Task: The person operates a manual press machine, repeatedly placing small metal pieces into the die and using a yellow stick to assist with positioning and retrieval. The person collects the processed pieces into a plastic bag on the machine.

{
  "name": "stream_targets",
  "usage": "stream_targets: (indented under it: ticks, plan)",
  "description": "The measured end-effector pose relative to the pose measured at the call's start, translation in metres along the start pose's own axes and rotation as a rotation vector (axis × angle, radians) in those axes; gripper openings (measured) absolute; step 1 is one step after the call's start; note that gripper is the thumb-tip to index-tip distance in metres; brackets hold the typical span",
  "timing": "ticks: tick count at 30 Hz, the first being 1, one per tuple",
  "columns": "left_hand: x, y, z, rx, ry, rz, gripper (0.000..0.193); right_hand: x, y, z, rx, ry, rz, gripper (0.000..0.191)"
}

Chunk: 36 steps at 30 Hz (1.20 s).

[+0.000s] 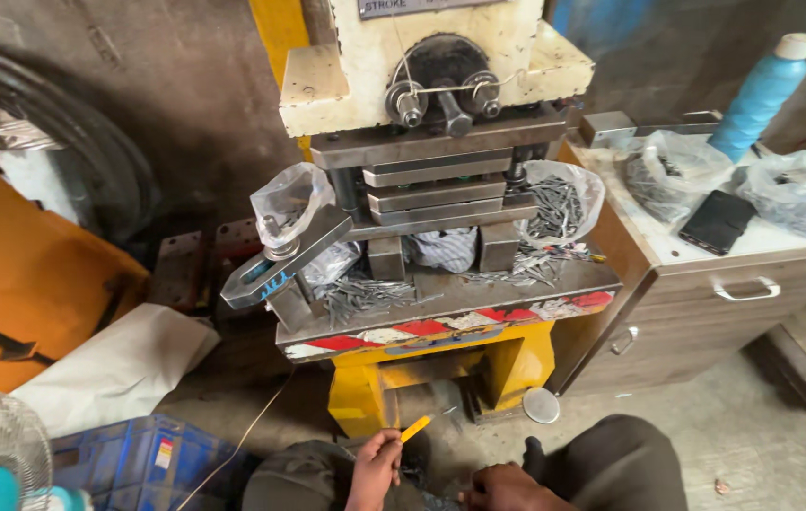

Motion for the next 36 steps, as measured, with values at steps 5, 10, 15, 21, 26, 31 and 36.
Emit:
stream_targets:
  ticks: [5, 10, 15, 21, 26, 31, 36]
  plan:
    - [0.022, 0.032, -0.005, 0.378, -0.126, -0.23, 0.019, -0.002, 0.009, -0.003, 0.135, 0.0, 0.066, 0.058]
    - [0.042, 0.171, -0.023, 0.237, -0.055, -0.643, 0.018, -0.017, 0.007, 0.016, 0.091, -0.065, -0.032, 0.059]
    - [0.042, 0.285, -0.057, 0.226, 0.067, -0.711, 0.016, -0.019, 0.005, 0.028, 0.12, -0.091, -0.156, 0.052]
    - [0.002, 0.338, -0.081, 0.181, 0.088, -0.655, 0.015, -0.027, 0.026, 0.023, 0.144, -0.079, -0.191, 0.043]
    - [-0.016, 0.339, -0.08, 0.232, 0.056, -0.612, 0.013, -0.028, 0.035, 0.003, 0.189, 0.069, -0.224, 0.039]
    - [-0.025, 0.323, -0.082, 0.531, -0.033, -0.501, 0.013, -0.035, 0.035, 0.01, 0.131, 0.151, -0.134, 0.037]
    - [-0.03, 0.301, -0.081, 0.701, -0.123, -0.511, 0.016, -0.035, 0.03, 0.016, 0.132, -0.128, -0.179, 0.035]
Point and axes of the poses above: each hand's wrist, its own x-axis away from the middle knuckle, its own z-axis out of the back of the hand, y = z × x, the point moved 2 cm from there along -x, towards the middle knuckle, and after that the axes turned 14 degrees about z, right-handed, at the moved point
